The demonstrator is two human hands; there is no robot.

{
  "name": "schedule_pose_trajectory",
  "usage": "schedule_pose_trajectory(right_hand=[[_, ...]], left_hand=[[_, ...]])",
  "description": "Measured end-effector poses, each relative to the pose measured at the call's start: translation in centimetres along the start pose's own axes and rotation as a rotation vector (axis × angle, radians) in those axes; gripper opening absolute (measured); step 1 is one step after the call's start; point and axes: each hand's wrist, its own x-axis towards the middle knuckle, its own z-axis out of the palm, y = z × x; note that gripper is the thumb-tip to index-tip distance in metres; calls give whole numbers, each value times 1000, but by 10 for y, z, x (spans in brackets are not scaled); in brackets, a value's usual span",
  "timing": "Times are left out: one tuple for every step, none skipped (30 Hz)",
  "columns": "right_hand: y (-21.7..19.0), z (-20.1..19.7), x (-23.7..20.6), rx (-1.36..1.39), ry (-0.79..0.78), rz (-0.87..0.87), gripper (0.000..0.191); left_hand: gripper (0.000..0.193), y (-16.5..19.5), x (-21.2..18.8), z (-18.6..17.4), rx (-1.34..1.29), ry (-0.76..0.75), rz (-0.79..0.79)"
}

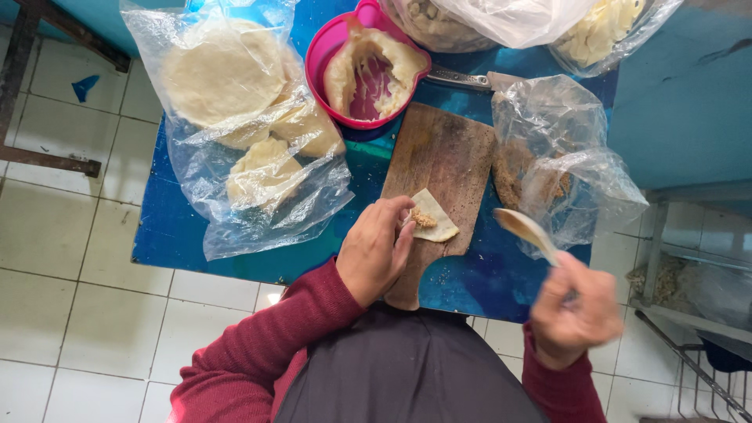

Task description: The person folds dumplings at a table. They take a square wrapper, spoon filling from a plastic bag onto it with a spoon, then fold and pinch the wrapper closed by hand on a small wooden board, setting finished dumplings aside and repeating with new wrappers.

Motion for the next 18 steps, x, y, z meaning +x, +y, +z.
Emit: schedule_pose_trajectory(right_hand=[[10,-1,-1,-45,98,56,13],[17,-2,-3,-78,122,112,15],[23,-2,-4,-110,147,165,16],[25,-1,-4,-105,137,220,18],[25,-1,-2,-101,128,275,20],[24,1,2,-61,83,332,23],[21,2,8,-22,38,391,26],[16,4,15,-164,-4,283,29],[11,6,23,-303,-44,170,35],[2,7,29,-440,-85,53,42],[-10,8,32,-375,-62,74,35],[-21,10,34,-307,-40,93,27],[-31,14,37,-236,-20,109,20],[-40,18,38,-138,-132,131,19],[-49,25,39,-39,-242,152,18],[-56,31,39,62,-351,172,18],[-62,36,39,163,-460,193,18],[-67,41,37,150,-464,191,20]], left_hand=[[30,0,-1,0,-2,1,12],[29,-1,-1,1,-6,2,24],[29,-1,-1,2,-9,5,35],[30,-1,-1,3,-22,9,48],[30,-2,-1,5,-35,9,60],[31,-2,-2,6,-48,7,73],[32,-2,-3,7,-48,-4,72],[33,-2,-3,8,-49,-15,75],[35,-2,-3,10,-50,-22,81],[35,-2,-2,11,-47,-19,91],[35,-2,-3,11,-42,-14,99],[35,-3,-3,11,-37,-7,105],[35,-3,-2,12,-32,-13,99],[36,-4,-3,12,-27,-22,90],[36,-4,-3,12,-21,-31,81],[37,-4,-3,12,-15,-34,82],[37,-4,-4,13,-10,-39,83],[38,-4,-4,13,-5,-45,84]])
